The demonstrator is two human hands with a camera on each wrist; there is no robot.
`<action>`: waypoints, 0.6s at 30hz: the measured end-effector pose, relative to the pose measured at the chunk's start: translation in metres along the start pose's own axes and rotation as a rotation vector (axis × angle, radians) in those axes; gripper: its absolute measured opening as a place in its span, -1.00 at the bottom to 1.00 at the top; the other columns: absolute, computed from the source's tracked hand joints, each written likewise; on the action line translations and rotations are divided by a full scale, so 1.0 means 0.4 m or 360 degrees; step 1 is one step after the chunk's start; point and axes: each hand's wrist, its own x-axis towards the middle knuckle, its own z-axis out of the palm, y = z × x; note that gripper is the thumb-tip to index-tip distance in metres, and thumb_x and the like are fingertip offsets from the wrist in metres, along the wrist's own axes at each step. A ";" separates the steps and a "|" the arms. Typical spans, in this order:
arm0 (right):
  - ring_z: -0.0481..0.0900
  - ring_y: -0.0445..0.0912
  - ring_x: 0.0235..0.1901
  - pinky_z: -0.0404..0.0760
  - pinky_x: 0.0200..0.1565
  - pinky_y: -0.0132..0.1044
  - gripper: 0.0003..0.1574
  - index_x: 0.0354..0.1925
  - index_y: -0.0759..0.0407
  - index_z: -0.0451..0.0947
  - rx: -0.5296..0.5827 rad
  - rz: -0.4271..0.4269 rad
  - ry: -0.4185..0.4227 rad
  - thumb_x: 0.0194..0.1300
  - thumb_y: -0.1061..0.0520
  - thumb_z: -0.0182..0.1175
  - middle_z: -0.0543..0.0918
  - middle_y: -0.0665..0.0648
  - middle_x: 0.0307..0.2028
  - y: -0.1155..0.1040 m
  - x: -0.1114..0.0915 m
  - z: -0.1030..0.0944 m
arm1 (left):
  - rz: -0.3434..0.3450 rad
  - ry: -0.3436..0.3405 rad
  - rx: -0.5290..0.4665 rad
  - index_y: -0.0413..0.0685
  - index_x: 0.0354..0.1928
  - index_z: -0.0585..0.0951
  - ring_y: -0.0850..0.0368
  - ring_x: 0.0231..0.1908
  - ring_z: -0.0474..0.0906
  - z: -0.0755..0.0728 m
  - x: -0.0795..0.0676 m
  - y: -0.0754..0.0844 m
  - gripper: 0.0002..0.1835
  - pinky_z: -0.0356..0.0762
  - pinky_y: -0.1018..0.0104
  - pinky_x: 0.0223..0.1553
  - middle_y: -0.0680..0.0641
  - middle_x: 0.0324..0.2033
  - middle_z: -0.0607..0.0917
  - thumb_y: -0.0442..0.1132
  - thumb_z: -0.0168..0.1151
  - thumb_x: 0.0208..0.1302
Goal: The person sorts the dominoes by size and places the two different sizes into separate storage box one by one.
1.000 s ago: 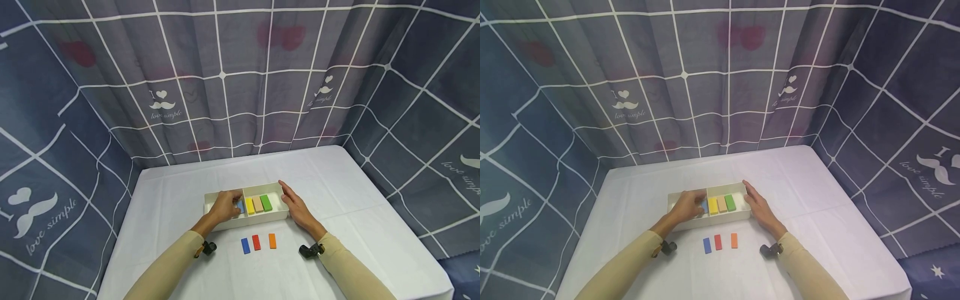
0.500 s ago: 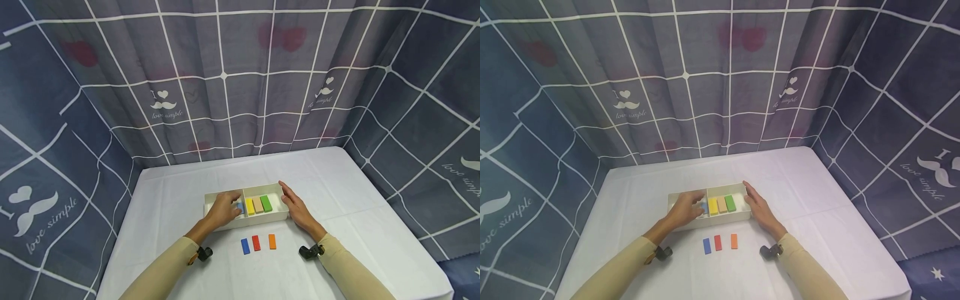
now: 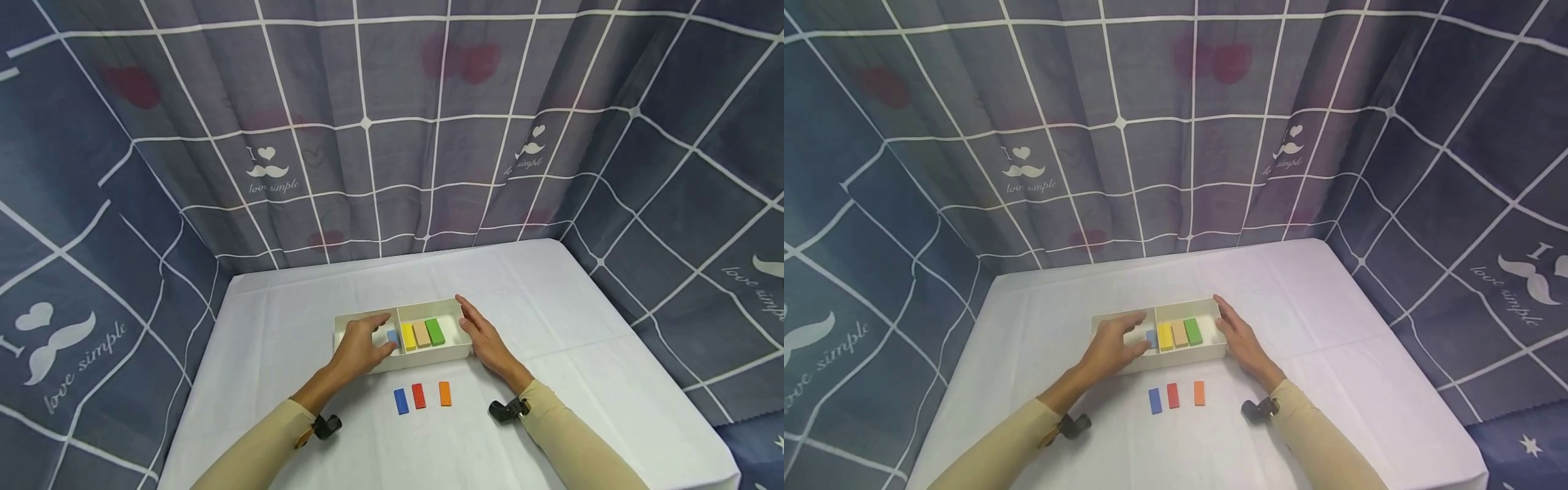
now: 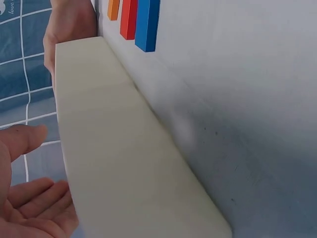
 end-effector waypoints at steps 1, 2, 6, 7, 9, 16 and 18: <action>0.14 0.29 0.70 0.13 0.66 0.32 -0.29 0.76 -0.14 0.14 0.0002 0.0000 0.0003 0.80 0.05 -0.06 0.21 0.25 0.72 0.002 0.001 0.000 | 0.0004 0.0001 -0.0003 -0.35 0.39 0.63 -0.23 0.23 0.75 -0.001 -0.004 0.002 -0.33 0.74 -0.13 0.26 -0.30 0.23 0.78 -0.32 0.63 0.26; 0.14 0.28 0.70 0.14 0.65 0.32 -0.29 0.76 -0.14 0.14 0.0003 -0.0002 0.0004 0.80 0.06 -0.05 0.21 0.24 0.72 0.004 0.001 0.000 | 0.0007 0.0000 -0.0013 -0.36 0.39 0.62 -0.23 0.23 0.75 -0.002 -0.007 0.005 -0.32 0.74 -0.13 0.26 -0.31 0.23 0.78 -0.32 0.63 0.26; 0.12 0.28 0.71 0.13 0.65 0.32 -0.29 0.75 -0.12 0.15 0.0002 -0.0015 0.0003 0.79 0.09 -0.04 0.20 0.21 0.73 0.008 0.002 -0.001 | 0.0014 -0.0011 -0.0051 -0.36 0.41 0.61 -0.24 0.25 0.74 -0.008 -0.018 0.013 -0.30 0.72 -0.14 0.27 -0.33 0.25 0.76 -0.29 0.64 0.26; 0.12 0.28 0.71 0.13 0.66 0.31 -0.29 0.75 -0.12 0.16 0.0001 -0.0015 0.0005 0.79 0.09 -0.04 0.19 0.20 0.73 0.008 0.002 -0.001 | 0.0017 -0.0010 -0.0058 -0.36 0.41 0.61 -0.24 0.26 0.74 -0.008 -0.020 0.014 -0.29 0.72 -0.14 0.28 -0.33 0.26 0.76 -0.28 0.64 0.27; 0.12 0.28 0.71 0.12 0.66 0.30 -0.29 0.75 -0.13 0.16 -0.0003 -0.0017 0.0006 0.79 0.09 -0.04 0.19 0.20 0.73 0.006 0.002 -0.001 | 0.0027 -0.0012 -0.0061 -0.34 0.42 0.60 -0.23 0.27 0.73 -0.010 -0.025 0.017 -0.28 0.72 -0.13 0.29 -0.32 0.27 0.75 -0.24 0.64 0.28; 0.08 0.28 0.72 0.09 0.67 0.28 -0.29 0.76 -0.14 0.13 0.0007 -0.0003 -0.0002 0.81 0.07 -0.07 0.15 0.18 0.74 0.002 0.002 0.001 | 0.0046 0.0008 -0.0092 -0.31 0.45 0.59 -0.18 0.34 0.69 -0.015 -0.046 0.026 -0.25 0.69 -0.10 0.33 -0.25 0.33 0.73 -0.18 0.64 0.28; 0.08 0.28 0.72 0.09 0.67 0.28 -0.29 0.76 -0.14 0.12 0.0009 0.0003 0.0001 0.81 0.08 -0.07 0.14 0.18 0.75 0.001 0.002 0.002 | 0.0049 0.0016 -0.0111 -0.30 0.45 0.59 -0.16 0.35 0.69 -0.016 -0.051 0.029 -0.24 0.69 -0.09 0.34 -0.23 0.33 0.73 -0.16 0.65 0.27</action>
